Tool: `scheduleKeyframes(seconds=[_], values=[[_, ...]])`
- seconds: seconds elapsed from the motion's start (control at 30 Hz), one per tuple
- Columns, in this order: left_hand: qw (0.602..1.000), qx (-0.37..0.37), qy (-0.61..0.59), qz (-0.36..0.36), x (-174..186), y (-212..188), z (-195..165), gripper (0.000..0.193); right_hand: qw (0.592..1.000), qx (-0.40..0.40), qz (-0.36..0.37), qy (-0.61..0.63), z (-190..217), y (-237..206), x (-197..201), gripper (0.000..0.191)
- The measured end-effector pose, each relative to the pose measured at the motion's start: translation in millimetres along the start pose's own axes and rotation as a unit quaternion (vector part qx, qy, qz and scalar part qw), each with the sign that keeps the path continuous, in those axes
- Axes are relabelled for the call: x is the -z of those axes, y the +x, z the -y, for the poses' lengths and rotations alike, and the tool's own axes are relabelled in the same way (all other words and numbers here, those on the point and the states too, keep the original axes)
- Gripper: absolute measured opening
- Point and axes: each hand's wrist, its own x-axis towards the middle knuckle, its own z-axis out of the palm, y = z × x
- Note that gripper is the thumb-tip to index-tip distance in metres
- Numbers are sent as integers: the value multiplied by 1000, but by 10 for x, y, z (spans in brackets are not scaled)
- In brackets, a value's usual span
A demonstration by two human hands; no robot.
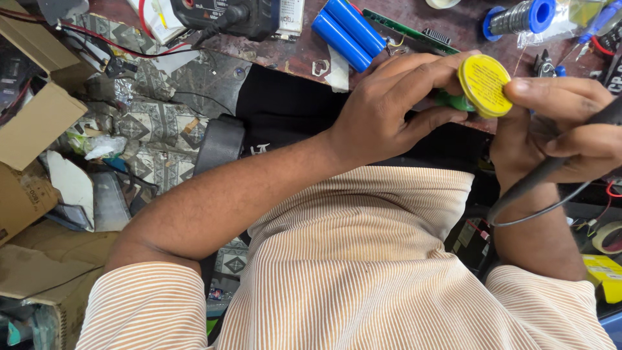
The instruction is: The person solders wires onto cylindrical lithium-ion battery cells at a workbench, holding a cell in one hand and a soldering iron in the other. They position cells against a battery pack, apply solder to the cell terminals, and reposition the cells and iron repeatedly while working on the connections.
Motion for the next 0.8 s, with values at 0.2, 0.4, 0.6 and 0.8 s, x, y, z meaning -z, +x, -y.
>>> scheduleKeyframes(seconds=[0.2, 0.4, 0.6, 0.8], values=[[1000, -2, -4, 0, -14, -25, 19, 45, 1000, 0, -27, 11, 16, 139, -104, 22], [1000, 5, -17, 9, -26, -22, 54, 32, 954, -226, -49, 192, -42, 74, -11, 26], [1000, 13, -16, 11, -41, -61, 60, 27, 911, -270, -91, 297, 72, 169, 21, 34], [1000, 16, -16, 16, -42, -73, 80, 27, 938, -265, -25, 221, -49, 252, 72, 34]])
